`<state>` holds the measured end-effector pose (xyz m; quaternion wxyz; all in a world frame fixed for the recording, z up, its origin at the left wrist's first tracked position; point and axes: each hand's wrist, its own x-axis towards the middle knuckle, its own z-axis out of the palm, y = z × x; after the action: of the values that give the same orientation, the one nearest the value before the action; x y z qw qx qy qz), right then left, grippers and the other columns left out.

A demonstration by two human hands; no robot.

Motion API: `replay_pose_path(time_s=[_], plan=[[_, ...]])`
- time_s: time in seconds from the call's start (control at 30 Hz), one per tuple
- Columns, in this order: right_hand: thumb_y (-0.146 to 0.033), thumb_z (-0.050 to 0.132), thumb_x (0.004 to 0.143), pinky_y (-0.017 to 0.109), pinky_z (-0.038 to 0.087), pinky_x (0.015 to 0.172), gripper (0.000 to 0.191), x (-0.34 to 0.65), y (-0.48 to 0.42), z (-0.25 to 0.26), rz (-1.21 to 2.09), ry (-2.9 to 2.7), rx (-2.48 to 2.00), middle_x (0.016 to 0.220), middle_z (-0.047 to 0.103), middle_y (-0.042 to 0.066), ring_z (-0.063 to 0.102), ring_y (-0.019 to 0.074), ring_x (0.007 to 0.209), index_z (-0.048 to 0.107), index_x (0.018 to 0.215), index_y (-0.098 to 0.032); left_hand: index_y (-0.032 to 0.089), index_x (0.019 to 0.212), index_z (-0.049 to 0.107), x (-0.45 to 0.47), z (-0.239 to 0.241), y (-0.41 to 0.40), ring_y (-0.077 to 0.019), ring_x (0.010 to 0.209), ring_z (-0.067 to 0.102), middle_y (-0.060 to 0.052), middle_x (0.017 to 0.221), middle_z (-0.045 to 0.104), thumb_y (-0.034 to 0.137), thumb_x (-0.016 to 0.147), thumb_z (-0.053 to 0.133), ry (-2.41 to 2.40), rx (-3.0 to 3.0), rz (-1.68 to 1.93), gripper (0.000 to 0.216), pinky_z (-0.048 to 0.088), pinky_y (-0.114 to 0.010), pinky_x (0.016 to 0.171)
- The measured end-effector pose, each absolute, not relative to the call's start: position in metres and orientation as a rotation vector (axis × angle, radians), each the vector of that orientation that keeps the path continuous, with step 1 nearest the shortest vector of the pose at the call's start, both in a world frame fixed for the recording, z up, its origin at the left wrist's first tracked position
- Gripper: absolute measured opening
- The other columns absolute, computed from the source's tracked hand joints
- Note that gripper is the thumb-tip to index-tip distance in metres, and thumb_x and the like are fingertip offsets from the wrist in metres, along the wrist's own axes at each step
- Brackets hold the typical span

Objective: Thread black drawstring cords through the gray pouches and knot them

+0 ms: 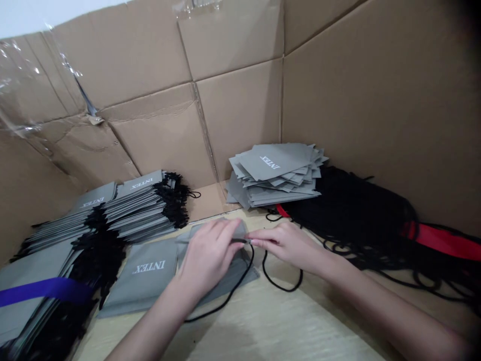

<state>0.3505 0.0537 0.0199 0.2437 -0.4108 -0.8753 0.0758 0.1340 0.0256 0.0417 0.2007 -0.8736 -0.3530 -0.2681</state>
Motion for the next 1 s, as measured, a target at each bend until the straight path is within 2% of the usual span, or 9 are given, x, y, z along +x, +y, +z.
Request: replay_pose_path(time_s=[0.07, 0.13, 0.2, 0.27, 0.37, 0.43, 0.6, 0.83, 1.0], plan=[[-0.038, 0.045, 0.090, 0.025, 0.043, 0.063, 0.031, 0.360, 0.063, 0.022, 0.360, -2.272, -1.119, 0.090, 0.073, 0.003, 0.065, 0.0183, 0.071, 0.067, 0.109, -0.027, 0.012, 0.119, 0.050, 0.127, 0.041, 0.022, -0.0291, 0.110, 0.047, -0.015, 0.113, 0.059, 0.017, 0.082, 0.055, -0.816, -2.258, -0.938, 0.037, 0.040, -0.045, 0.091], [-0.040, 0.045, 0.089, 0.028, 0.046, 0.073, 0.034, 0.369, 0.070, 0.026, 0.543, -2.110, -1.072, 0.104, 0.069, 0.003, 0.064, 0.0204, 0.086, 0.064, 0.113, -0.025, 0.016, 0.105, 0.057, 0.125, 0.033, 0.021, -0.0260, 0.099, 0.050, -0.010, 0.097, 0.062, 0.010, 0.079, 0.054, -0.512, -2.196, -1.031, 0.027, 0.042, -0.043, 0.086], [-0.042, 0.047, 0.088, 0.031, 0.045, 0.083, 0.038, 0.373, 0.074, 0.030, 0.693, -1.975, -0.978, 0.114, 0.064, 0.004, 0.059, 0.0217, 0.100, 0.061, 0.117, -0.024, 0.019, 0.090, 0.060, 0.133, 0.020, 0.027, -0.0195, 0.078, 0.053, -0.005, 0.082, 0.061, 0.010, 0.080, 0.052, -0.397, -2.401, -0.816, 0.016, 0.045, -0.035, 0.073], [-0.041, 0.049, 0.087, 0.032, 0.043, 0.086, 0.040, 0.375, 0.076, 0.031, 0.792, -1.882, -0.899, 0.117, 0.062, 0.005, 0.055, 0.0217, 0.105, 0.057, 0.122, -0.023, 0.019, 0.091, 0.060, 0.149, 0.009, 0.040, -0.0189, 0.079, 0.053, -0.004, 0.085, 0.063, 0.008, 0.082, 0.047, -0.682, -2.659, -0.512, 0.019, 0.045, -0.033, 0.071], [-0.041, 0.050, 0.085, 0.028, 0.046, 0.069, 0.043, 0.378, 0.079, 0.029, 0.883, -1.780, -0.886, 0.092, 0.066, 0.005, 0.058, 0.0178, 0.083, 0.057, 0.123, -0.020, 0.021, 0.106, 0.058, 0.175, -0.002, 0.065, -0.0176, 0.096, 0.053, -0.004, 0.102, 0.064, 0.016, 0.086, 0.048, -1.138, -2.947, -0.465, 0.024, 0.043, -0.028, 0.084], [-0.042, 0.051, 0.084, 0.024, 0.042, 0.053, 0.047, 0.380, 0.082, 0.025, 0.923, -1.744, -0.910, 0.067, 0.060, 0.000, 0.051, 0.0126, 0.060, 0.056, 0.123, -0.018, 0.018, 0.098, 0.061, 0.189, -0.005, 0.077, -0.0191, 0.093, 0.056, -0.006, 0.096, 0.065, 0.030, 0.086, 0.050, -1.304, -2.966, -0.480, 0.020, 0.045, -0.029, 0.081], [-0.047, 0.052, 0.083, 0.020, 0.029, 0.042, 0.051, 0.385, 0.088, 0.021, 0.993, -1.763, -0.939, 0.048, 0.038, -0.008, 0.033, 0.0079, 0.044, 0.057, 0.123, -0.016, 0.009, 0.091, 0.063, 0.210, -0.014, 0.074, -0.0348, 0.093, 0.055, -0.019, 0.093, 0.064, 0.043, 0.079, 0.054, -1.512, -2.821, -0.467, 0.036, 0.045, -0.047, 0.075], [-0.054, 0.061, 0.071, 0.028, 0.043, 0.060, 0.042, 0.376, 0.082, 0.024, 0.879, -1.689, -0.970, 0.066, 0.061, 0.002, 0.053, 0.0173, 0.066, 0.071, 0.078, -0.015, 0.016, 0.074, 0.060, 0.220, -0.018, 0.054, -0.0210, 0.081, 0.058, -0.009, 0.079, 0.065, 0.013, 0.081, 0.047, -1.432, -2.925, -0.550, 0.016, 0.047, -0.032, 0.073], [-0.047, 0.051, 0.082, 0.026, 0.037, 0.057, 0.040, 0.366, 0.077, 0.018, 0.794, -1.634, -1.008, 0.059, 0.051, -0.002, 0.045, 0.0140, 0.060, 0.060, 0.060, -0.016, 0.019, 0.076, 0.054, 0.162, 0.008, 0.029, -0.0148, 0.082, 0.055, -0.003, 0.082, 0.058, 0.018, 0.088, 0.043, -1.239, -2.914, -1.328, 0.016, 0.045, -0.027, 0.076]])
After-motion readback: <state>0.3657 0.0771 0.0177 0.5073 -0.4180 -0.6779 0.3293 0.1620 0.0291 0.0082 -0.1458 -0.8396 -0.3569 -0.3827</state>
